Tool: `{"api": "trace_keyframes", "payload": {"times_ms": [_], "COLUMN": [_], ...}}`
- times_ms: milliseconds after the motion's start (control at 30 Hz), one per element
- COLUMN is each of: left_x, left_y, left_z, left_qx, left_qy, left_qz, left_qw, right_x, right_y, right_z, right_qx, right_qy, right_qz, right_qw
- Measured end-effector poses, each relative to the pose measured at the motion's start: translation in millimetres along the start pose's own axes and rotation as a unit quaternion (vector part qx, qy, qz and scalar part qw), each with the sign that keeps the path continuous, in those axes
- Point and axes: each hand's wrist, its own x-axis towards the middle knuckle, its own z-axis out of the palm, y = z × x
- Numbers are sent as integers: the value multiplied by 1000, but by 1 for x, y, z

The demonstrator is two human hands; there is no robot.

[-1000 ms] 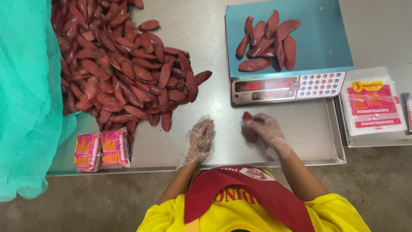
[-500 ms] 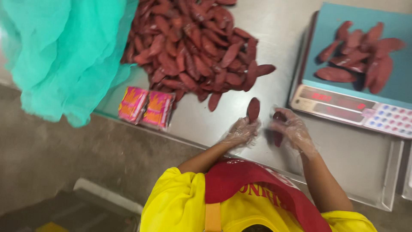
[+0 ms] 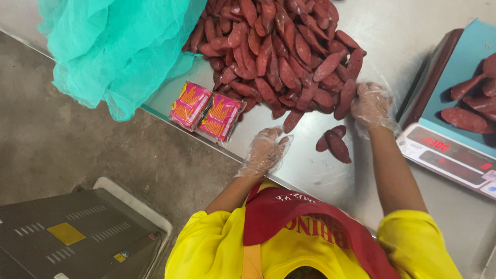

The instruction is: The person places pieces of processed meat onto a digital scale and then packs them into small plastic bags by hand.

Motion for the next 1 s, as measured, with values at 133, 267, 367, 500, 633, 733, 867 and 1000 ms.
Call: {"api": "trace_keyframes", "payload": {"times_ms": [133, 267, 367, 500, 633, 733, 867, 1000], "left_x": [21, 40, 41, 29, 11, 13, 25, 52], "left_y": [-2, -1, -11, 5, 62, 101, 114, 86], "left_z": [23, 43, 51, 61, 77, 90, 119, 143], "left_qx": [70, 49, 51, 79, 64, 63, 166, 174], "left_qy": [73, 45, 32, 48, -69, -165, -290, -48], "left_qz": [81, 88, 81, 102, 116, 150, 141, 189], "left_qw": [992, 994, 995, 991, 989, 973, 932, 965], "right_x": [-10, -56, -81, -118, -167, -186, -206, -222], "right_y": [5, -15, -9, 35, 101, 147, 226, 269], "right_z": [-3, -48, -100, -167, -214, -213, -204, -195], "right_qx": [209, 338, 436, 582, 528, 531, 545, -88], "right_qy": [-161, -144, -123, 55, 216, 296, 301, 375], "right_qz": [166, 232, 295, 306, 257, 295, 228, 114], "right_qw": [950, 901, 841, 752, 780, 737, 748, 916]}}
